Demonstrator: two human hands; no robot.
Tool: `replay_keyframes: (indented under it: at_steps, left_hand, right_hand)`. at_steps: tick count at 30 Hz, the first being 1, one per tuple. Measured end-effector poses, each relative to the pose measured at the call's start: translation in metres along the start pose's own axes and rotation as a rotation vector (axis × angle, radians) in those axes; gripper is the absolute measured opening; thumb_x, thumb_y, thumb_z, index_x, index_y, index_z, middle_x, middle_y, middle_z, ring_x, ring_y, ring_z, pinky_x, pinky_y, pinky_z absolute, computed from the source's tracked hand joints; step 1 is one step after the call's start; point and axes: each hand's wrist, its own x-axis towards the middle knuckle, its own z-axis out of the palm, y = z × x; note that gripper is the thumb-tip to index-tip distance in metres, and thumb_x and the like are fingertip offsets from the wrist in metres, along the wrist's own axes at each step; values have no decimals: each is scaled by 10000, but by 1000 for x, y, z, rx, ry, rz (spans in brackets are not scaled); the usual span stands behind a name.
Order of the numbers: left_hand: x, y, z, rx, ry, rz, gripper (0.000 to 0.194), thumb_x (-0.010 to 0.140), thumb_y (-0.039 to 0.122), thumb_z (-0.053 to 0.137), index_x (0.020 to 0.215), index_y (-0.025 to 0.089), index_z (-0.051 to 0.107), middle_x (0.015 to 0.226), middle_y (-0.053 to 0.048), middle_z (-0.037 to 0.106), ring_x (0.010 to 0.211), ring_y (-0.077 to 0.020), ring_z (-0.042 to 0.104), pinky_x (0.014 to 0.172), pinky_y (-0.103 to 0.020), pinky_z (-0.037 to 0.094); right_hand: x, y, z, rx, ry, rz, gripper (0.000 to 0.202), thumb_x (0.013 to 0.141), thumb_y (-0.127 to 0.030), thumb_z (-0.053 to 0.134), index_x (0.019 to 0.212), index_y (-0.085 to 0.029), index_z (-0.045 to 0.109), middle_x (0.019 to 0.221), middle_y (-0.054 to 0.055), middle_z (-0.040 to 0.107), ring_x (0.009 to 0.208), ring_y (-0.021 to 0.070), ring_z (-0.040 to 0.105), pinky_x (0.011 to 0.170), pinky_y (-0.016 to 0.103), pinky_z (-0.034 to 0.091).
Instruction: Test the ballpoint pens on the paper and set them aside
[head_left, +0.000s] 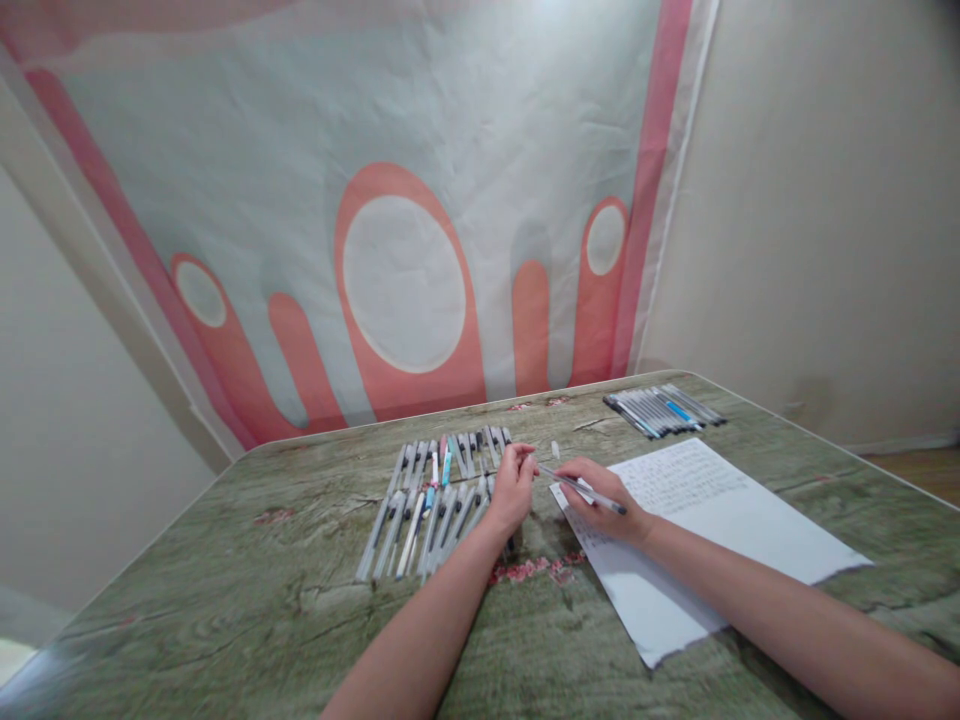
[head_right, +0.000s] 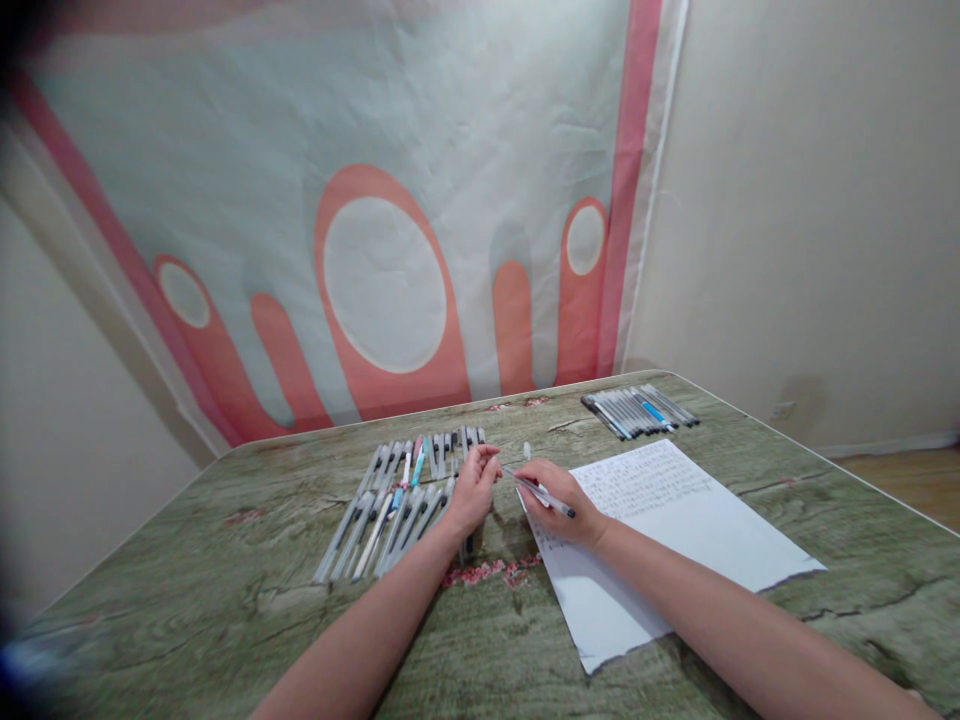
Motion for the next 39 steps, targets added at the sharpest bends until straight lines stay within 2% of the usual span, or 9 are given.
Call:
replay_keyframes:
  at_steps: [10, 22, 24, 26, 29, 34, 36, 39]
  left_hand:
    - [-1, 6, -1, 9, -19, 12, 137, 813, 232, 424, 935, 176, 449, 797, -14, 494, 707, -105, 478, 697, -248, 389]
    - [-1, 2, 1, 7, -12, -1, 144, 808, 245, 426, 935, 180, 449, 805, -21, 514, 721, -113, 503, 682, -246, 398]
    - [1, 1, -1, 23, -8, -35, 162, 814, 268, 420, 944, 175, 444, 750, -14, 520, 687, -116, 513, 667, -252, 398]
    - [5, 0, -3, 61, 11, -51, 186, 821, 282, 407, 965, 169, 437, 718, -15, 533, 677, -125, 523, 668, -264, 399]
    - [14, 0, -3, 220, 18, -26, 185, 797, 248, 437, 963, 170, 465, 753, -31, 561, 708, -144, 531, 702, -287, 395]
    - [41, -2, 16, 558, -86, 49, 129, 717, 168, 522, 841, 173, 558, 814, -75, 576, 813, -202, 533, 778, -330, 372]
    - [50, -5, 30, 604, -62, 50, 107, 696, 154, 546, 798, 174, 572, 834, -94, 567, 869, -227, 527, 815, -348, 356]
    - [60, -12, 48, 636, 1, -29, 96, 657, 139, 597, 742, 173, 571, 860, -105, 550, 920, -246, 512, 847, -359, 340]
  right_hand:
    - [-1, 2, 2, 1, -7, -9, 183, 791, -204, 474, 966, -212, 526, 850, 61, 603, 780, 174, 563, 690, 323, 467]
    - [-2, 3, 6, 17, -18, -16, 189, 799, -219, 471, 976, -219, 537, 866, 64, 610, 808, 181, 568, 718, 331, 468]
    - [-2, 6, 7, 9, 24, 37, 181, 805, -238, 464, 967, -214, 540, 856, 62, 606, 792, 179, 565, 704, 323, 465]
    - [-1, 12, 7, -7, 125, 135, 172, 813, -259, 454, 951, -207, 542, 842, 57, 601, 776, 177, 562, 693, 314, 459]
    - [0, 23, 5, -17, 261, 288, 175, 823, -289, 440, 926, -200, 550, 837, 49, 600, 783, 177, 560, 714, 315, 445]
    - [1, 42, 1, 96, 319, 453, 282, 824, -342, 434, 1029, -178, 535, 995, 73, 592, 903, 200, 544, 766, 349, 443]
    - [0, 48, 2, 169, 325, 504, 329, 824, -360, 426, 1077, -173, 521, 1039, 85, 581, 872, 198, 556, 705, 336, 468]
    - [-2, 54, 4, 255, 318, 517, 351, 834, -360, 403, 1113, -175, 511, 1029, 93, 586, 780, 180, 573, 606, 301, 482]
